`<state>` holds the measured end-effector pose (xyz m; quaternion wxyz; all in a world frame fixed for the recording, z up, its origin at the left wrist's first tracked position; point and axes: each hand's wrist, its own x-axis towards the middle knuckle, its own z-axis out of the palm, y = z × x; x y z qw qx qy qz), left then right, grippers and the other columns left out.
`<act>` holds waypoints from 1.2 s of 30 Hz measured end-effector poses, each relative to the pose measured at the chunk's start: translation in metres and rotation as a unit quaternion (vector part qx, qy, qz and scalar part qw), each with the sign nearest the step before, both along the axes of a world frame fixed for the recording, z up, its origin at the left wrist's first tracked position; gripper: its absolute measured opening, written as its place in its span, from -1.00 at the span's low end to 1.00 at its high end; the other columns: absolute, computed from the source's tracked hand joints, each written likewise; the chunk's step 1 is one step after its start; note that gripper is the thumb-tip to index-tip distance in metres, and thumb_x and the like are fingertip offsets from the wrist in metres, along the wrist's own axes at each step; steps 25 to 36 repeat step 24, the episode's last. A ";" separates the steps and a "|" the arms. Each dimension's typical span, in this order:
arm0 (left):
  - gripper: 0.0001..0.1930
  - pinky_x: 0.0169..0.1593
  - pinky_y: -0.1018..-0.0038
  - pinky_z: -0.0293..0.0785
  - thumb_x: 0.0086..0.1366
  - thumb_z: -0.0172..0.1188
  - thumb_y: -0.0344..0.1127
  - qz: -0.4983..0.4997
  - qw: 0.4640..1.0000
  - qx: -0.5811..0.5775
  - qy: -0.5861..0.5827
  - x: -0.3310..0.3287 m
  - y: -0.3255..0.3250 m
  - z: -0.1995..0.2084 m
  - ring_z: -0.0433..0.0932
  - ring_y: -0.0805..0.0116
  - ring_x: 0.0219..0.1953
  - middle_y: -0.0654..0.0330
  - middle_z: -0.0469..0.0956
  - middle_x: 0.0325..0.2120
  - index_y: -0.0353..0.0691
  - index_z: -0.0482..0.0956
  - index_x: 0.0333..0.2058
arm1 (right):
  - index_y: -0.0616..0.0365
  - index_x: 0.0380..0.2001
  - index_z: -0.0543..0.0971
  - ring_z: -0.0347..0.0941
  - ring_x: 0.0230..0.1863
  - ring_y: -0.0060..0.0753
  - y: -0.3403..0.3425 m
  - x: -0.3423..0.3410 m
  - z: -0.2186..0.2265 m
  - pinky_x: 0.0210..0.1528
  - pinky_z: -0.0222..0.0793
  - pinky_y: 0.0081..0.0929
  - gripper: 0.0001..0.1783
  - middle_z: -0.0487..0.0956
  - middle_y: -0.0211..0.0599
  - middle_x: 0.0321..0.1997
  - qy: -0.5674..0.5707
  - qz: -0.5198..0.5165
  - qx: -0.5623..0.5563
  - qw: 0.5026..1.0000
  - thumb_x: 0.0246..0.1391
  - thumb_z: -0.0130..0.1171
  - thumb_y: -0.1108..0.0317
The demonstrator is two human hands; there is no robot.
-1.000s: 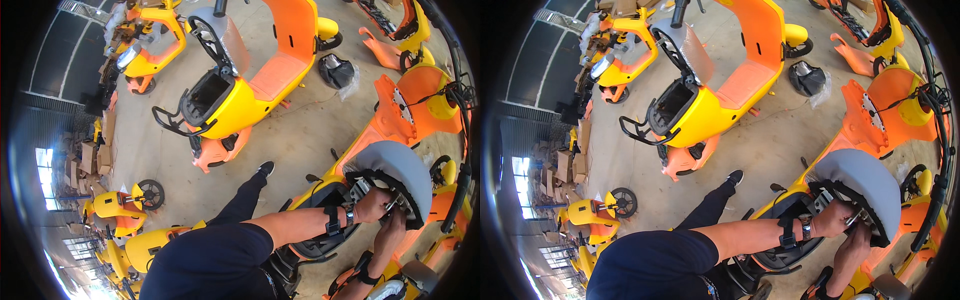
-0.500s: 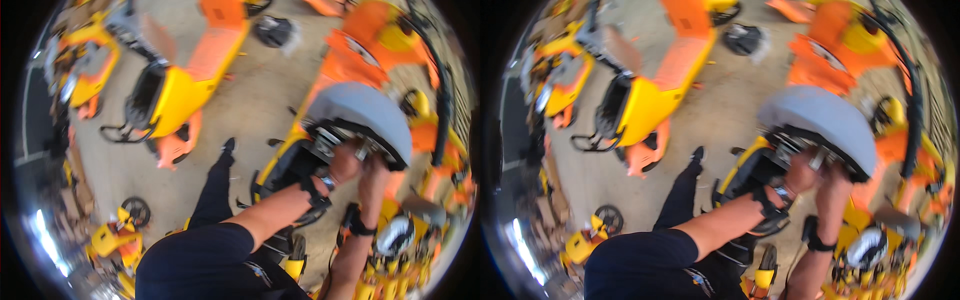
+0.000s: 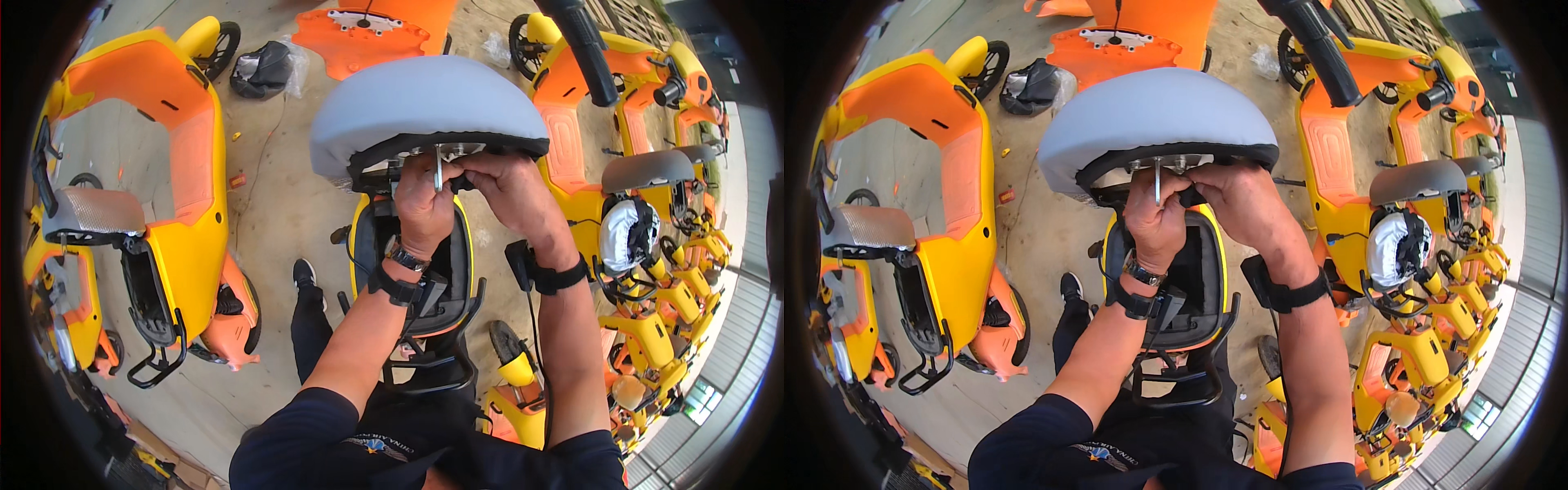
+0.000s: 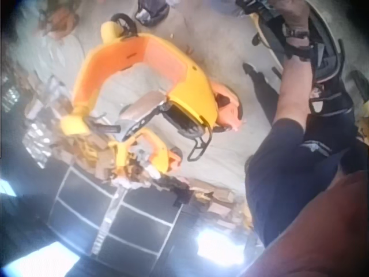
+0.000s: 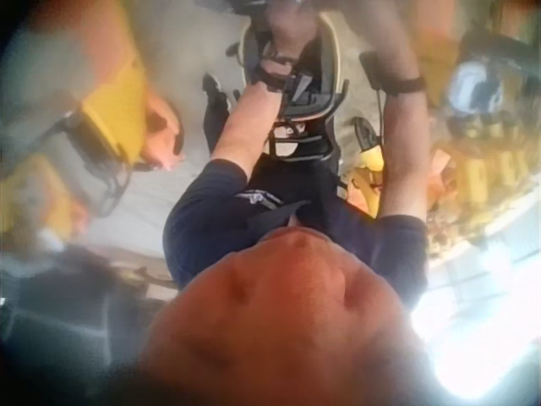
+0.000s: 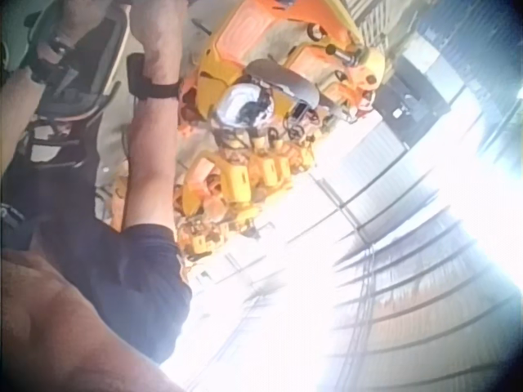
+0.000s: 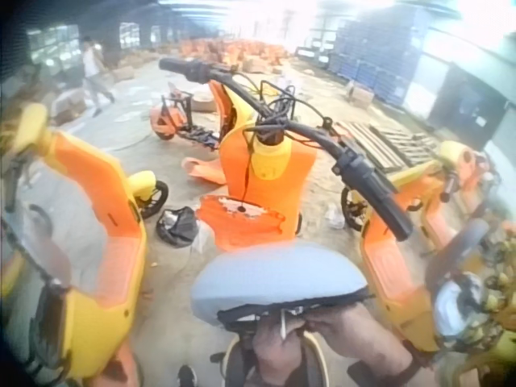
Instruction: The person attaches, secures, and fits a cushioned seat onto the frame of an electric scooter by hand.
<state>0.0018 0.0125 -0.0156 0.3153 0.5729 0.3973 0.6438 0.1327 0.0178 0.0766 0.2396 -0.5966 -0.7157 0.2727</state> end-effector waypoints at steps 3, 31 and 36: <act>-0.70 -0.28 0.40 0.46 -0.07 0.07 -0.72 -0.021 0.998 -0.035 -0.041 -0.006 0.001 -0.006 0.51 0.14 -0.40 0.09 0.53 -0.43 -0.28 0.59 -0.35 | 0.17 -0.33 0.66 0.57 -0.31 -0.02 -0.004 -0.002 0.002 -0.26 0.48 -0.30 -0.83 0.62 -0.07 -0.37 0.039 -0.013 -0.042 0.998 -0.05 0.20 0.53; -0.80 0.15 0.36 0.34 0.17 0.15 -0.56 -0.276 0.960 -0.053 -0.003 -0.052 0.004 -0.001 0.47 0.09 -0.01 0.09 0.50 -0.08 -0.26 0.59 -0.21 | 0.11 -0.38 0.57 0.51 -0.44 0.04 -0.017 -0.016 -0.018 -0.42 0.43 -0.16 -0.87 0.57 -0.14 -0.44 -0.112 -0.122 0.143 0.976 -0.08 0.13 0.42; -0.80 0.15 0.36 0.34 0.17 0.15 -0.56 -0.276 0.960 -0.053 -0.003 -0.052 0.004 -0.001 0.47 0.09 -0.01 0.09 0.50 -0.08 -0.26 0.59 -0.21 | 0.11 -0.38 0.57 0.51 -0.44 0.04 -0.017 -0.016 -0.018 -0.42 0.43 -0.16 -0.87 0.57 -0.14 -0.44 -0.112 -0.122 0.143 0.976 -0.08 0.13 0.42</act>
